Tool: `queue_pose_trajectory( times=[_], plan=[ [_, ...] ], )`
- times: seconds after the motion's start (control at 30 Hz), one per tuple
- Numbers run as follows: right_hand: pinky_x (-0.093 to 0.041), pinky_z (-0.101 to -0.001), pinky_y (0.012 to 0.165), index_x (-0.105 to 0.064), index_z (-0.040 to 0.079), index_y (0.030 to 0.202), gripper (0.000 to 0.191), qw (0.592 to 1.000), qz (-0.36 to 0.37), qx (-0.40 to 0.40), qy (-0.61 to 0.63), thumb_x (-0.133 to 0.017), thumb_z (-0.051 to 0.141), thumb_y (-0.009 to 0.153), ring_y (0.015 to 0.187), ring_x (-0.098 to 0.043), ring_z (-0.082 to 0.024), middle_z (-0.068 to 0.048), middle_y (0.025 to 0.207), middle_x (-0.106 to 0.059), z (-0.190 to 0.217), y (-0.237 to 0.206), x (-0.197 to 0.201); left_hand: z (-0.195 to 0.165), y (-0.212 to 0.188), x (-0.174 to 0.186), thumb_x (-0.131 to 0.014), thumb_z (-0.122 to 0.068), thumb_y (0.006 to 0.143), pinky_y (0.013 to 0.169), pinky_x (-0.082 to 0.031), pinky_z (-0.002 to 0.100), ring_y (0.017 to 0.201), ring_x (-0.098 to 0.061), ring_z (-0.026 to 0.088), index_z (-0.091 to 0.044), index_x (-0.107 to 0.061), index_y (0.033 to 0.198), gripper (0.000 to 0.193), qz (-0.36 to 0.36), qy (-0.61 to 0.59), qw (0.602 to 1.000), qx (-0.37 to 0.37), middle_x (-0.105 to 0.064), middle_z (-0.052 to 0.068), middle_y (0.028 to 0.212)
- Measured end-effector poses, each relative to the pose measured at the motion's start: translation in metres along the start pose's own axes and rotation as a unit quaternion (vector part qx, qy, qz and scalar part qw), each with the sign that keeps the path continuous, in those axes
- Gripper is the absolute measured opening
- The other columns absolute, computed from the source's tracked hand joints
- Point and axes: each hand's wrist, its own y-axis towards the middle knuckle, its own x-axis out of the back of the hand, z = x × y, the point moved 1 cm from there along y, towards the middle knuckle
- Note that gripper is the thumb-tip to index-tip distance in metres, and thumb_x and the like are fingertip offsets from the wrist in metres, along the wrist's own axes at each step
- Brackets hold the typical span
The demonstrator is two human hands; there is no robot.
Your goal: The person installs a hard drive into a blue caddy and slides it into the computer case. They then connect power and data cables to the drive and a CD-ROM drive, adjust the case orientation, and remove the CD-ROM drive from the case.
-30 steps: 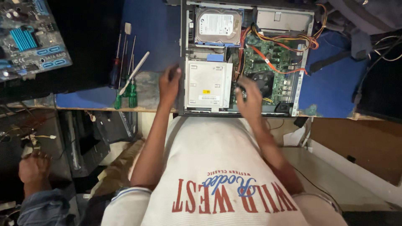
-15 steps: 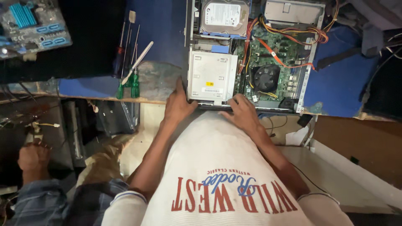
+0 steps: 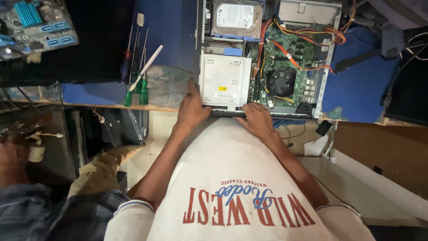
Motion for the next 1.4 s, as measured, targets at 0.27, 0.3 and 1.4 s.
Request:
queue_pose_trajectory(
  times=[0.27,0.3,1.4],
  plan=[
    [-0.054,-0.0449,0.074,-0.064,0.005,0.088,0.036,1.0,0.0,-0.019,0.024,-0.086,0.029,0.075,0.082,-0.068,-0.034,-0.015,0.085,-0.069,-0.003,0.002,-0.002,0.012,0.004,-0.002,-0.078,-0.018,0.071,0.098,-0.051,0.049,0.111,-0.063,0.052,0.008,-0.015,0.157,0.11,0.019,0.004,1.0,0.02,-0.061,0.039,0.121],
    [-0.054,-0.0448,0.076,-0.064,0.004,0.09,0.037,1.0,-0.006,-0.01,0.02,-0.086,0.03,0.074,0.084,-0.068,-0.034,-0.015,0.086,-0.069,-0.003,0.001,-0.002,0.014,0.008,0.001,-0.082,-0.023,0.073,0.1,-0.049,0.05,0.116,-0.06,0.052,0.009,-0.022,0.153,0.105,0.0,0.003,1.0,0.006,-0.058,0.039,0.126],
    [-0.053,-0.0467,0.068,-0.063,0.004,0.086,0.033,0.999,-0.016,0.009,0.049,-0.084,0.027,0.075,0.077,-0.066,-0.037,-0.017,0.082,-0.068,-0.007,0.009,0.005,-0.057,0.161,0.042,-0.078,-0.03,0.078,0.096,-0.051,0.053,0.111,-0.064,0.048,0.0,-0.038,0.147,0.085,-0.085,0.032,0.996,0.0,-0.069,0.03,0.114]
  ],
)
